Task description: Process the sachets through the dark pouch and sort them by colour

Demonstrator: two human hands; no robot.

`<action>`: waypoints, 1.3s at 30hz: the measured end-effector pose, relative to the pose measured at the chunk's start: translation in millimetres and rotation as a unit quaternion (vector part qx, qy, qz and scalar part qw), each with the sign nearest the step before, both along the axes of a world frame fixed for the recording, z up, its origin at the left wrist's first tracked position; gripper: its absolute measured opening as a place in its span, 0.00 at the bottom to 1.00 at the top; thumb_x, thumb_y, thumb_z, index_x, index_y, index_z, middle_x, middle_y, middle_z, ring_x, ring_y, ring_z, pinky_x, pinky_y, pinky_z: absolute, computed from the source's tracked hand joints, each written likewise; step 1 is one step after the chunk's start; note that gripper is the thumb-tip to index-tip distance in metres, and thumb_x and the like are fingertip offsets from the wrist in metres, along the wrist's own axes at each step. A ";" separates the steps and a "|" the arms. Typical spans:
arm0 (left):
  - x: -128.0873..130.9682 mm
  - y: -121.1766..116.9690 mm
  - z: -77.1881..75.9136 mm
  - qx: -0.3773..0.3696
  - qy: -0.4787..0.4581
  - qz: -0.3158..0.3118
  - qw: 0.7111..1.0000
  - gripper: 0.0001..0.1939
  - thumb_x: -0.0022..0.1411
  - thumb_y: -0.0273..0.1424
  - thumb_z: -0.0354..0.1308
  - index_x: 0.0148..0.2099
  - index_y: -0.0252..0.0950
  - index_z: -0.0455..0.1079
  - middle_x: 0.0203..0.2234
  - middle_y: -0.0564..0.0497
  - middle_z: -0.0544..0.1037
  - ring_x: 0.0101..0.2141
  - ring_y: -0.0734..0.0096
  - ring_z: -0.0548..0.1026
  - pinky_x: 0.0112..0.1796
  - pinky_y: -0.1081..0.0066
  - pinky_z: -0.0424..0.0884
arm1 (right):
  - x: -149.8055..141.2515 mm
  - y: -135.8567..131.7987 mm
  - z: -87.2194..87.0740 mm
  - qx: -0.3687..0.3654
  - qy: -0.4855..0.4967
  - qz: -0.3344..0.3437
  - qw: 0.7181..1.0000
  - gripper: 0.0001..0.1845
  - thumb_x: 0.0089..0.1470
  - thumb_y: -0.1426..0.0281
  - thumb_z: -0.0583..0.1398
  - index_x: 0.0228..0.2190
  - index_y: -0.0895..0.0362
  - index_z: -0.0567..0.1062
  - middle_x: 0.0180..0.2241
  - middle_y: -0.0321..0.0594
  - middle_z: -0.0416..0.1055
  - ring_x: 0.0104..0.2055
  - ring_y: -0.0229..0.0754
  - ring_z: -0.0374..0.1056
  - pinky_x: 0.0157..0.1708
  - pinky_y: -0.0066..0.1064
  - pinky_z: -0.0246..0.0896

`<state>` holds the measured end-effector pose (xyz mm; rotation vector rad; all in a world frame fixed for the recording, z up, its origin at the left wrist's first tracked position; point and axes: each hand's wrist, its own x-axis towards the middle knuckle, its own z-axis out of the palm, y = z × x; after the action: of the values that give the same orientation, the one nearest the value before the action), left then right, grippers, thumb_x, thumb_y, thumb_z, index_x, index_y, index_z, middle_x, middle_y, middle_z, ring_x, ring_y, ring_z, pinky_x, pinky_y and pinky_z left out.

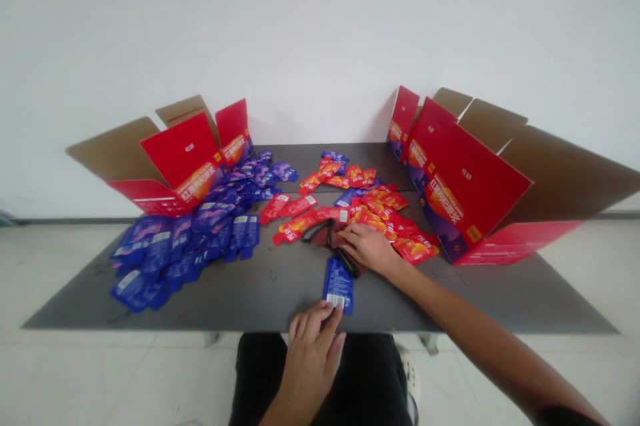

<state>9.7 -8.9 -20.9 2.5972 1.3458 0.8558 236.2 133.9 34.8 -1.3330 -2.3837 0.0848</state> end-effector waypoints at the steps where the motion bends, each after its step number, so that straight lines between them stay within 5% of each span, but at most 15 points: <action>1: 0.3 -0.3 -0.8 -0.003 0.000 0.001 1.000 0.22 0.71 0.27 0.55 0.65 0.40 0.67 0.52 0.44 0.75 0.55 0.56 0.71 0.53 0.58 0.67 | -0.5 -3.0 4.5 0.006 0.005 0.003 1.000 0.15 0.67 0.65 0.58 0.51 0.55 0.76 0.47 0.46 0.74 0.48 0.45 0.72 0.46 0.35 0.70; 7: 3.4 -4.3 1.3 -0.062 -0.022 0.029 0.997 0.13 0.71 0.28 0.53 0.51 0.41 0.76 0.44 0.46 0.76 0.45 0.58 0.74 0.48 0.57 0.69 | -24.0 -70.1 -3.3 -0.038 0.049 0.102 0.993 0.17 0.65 0.66 0.59 0.55 0.50 0.73 0.49 0.42 0.74 0.51 0.44 0.71 0.50 0.34 0.70; 11: 1.1 -2.6 1.8 -0.034 -0.008 0.004 0.999 0.19 0.71 0.28 0.54 0.62 0.40 0.70 0.50 0.44 0.76 0.53 0.56 0.72 0.52 0.57 0.67 | -13.0 -40.1 -14.7 -0.036 0.040 0.039 0.998 0.16 0.65 0.65 0.60 0.54 0.52 0.75 0.49 0.43 0.74 0.50 0.44 0.72 0.50 0.34 0.70; 15: -0.4 -0.8 -1.8 -0.012 -0.001 0.000 1.000 0.23 0.70 0.27 0.56 0.66 0.40 0.66 0.53 0.44 0.75 0.55 0.57 0.71 0.53 0.58 0.67 | 3.7 -0.1 -1.3 -0.014 0.001 -0.021 1.000 0.15 0.65 0.66 0.60 0.51 0.56 0.76 0.47 0.48 0.75 0.49 0.49 0.73 0.46 0.38 0.72; 19: 2.0 -2.6 -2.2 -0.030 -0.023 0.009 0.999 0.20 0.70 0.27 0.55 0.62 0.40 0.70 0.50 0.45 0.76 0.53 0.56 0.72 0.51 0.57 0.68 | -11.1 -36.7 7.5 -0.005 0.031 0.035 0.999 0.18 0.66 0.66 0.58 0.56 0.54 0.72 0.51 0.46 0.73 0.52 0.47 0.71 0.52 0.38 0.69; 23: 3.7 -4.0 0.3 -0.064 -0.048 0.028 0.996 0.13 0.70 0.29 0.54 0.52 0.41 0.76 0.43 0.46 0.76 0.45 0.58 0.74 0.48 0.57 0.70 | -24.9 -72.2 -5.8 -0.052 0.049 0.099 0.993 0.18 0.65 0.66 0.60 0.55 0.49 0.73 0.49 0.42 0.74 0.51 0.44 0.71 0.50 0.35 0.70; 27: 1.5 -2.3 -1.5 -0.039 -0.032 0.007 0.999 0.20 0.71 0.28 0.54 0.63 0.41 0.69 0.51 0.44 0.76 0.55 0.56 0.71 0.53 0.57 0.67 | -11.5 -32.7 -15.4 -0.027 0.045 0.034 0.998 0.16 0.65 0.65 0.60 0.54 0.52 0.75 0.48 0.44 0.74 0.49 0.45 0.72 0.49 0.36 0.71; 31: -0.4 -1.0 -5.7 -0.025 -0.006 0.006 1.000 0.24 0.71 0.27 0.55 0.67 0.42 0.65 0.53 0.44 0.75 0.56 0.57 0.71 0.53 0.58 0.67 | 2.7 3.0 -3.1 -0.003 0.003 -0.017 1.000 0.15 0.66 0.65 0.59 0.51 0.55 0.77 0.46 0.46 0.75 0.47 0.48 0.73 0.44 0.37 0.72; 35: 1.2 -2.9 -5.6 -0.042 -0.026 0.009 0.999 0.21 0.71 0.28 0.55 0.64 0.42 0.68 0.51 0.45 0.76 0.54 0.56 0.72 0.53 0.57 0.67 | -8.5 -36.1 6.3 -0.005 0.034 0.026 0.999 0.18 0.67 0.65 0.57 0.56 0.53 0.72 0.51 0.46 0.73 0.50 0.46 0.71 0.50 0.37 0.70; 39: 3.1 -3.9 -2.7 -0.069 -0.056 0.032 0.996 0.12 0.70 0.28 0.54 0.50 0.42 0.77 0.44 0.46 0.76 0.46 0.57 0.74 0.49 0.57 0.68 | -21.4 -77.2 -4.8 -0.060 0.057 0.092 0.992 0.18 0.66 0.66 0.59 0.56 0.50 0.72 0.50 0.42 0.73 0.51 0.44 0.70 0.50 0.34 0.70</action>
<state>12.8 -12.7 -23.6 2.3793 1.4105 0.8700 214.7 56.7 29.9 -1.1228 -2.4313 0.3535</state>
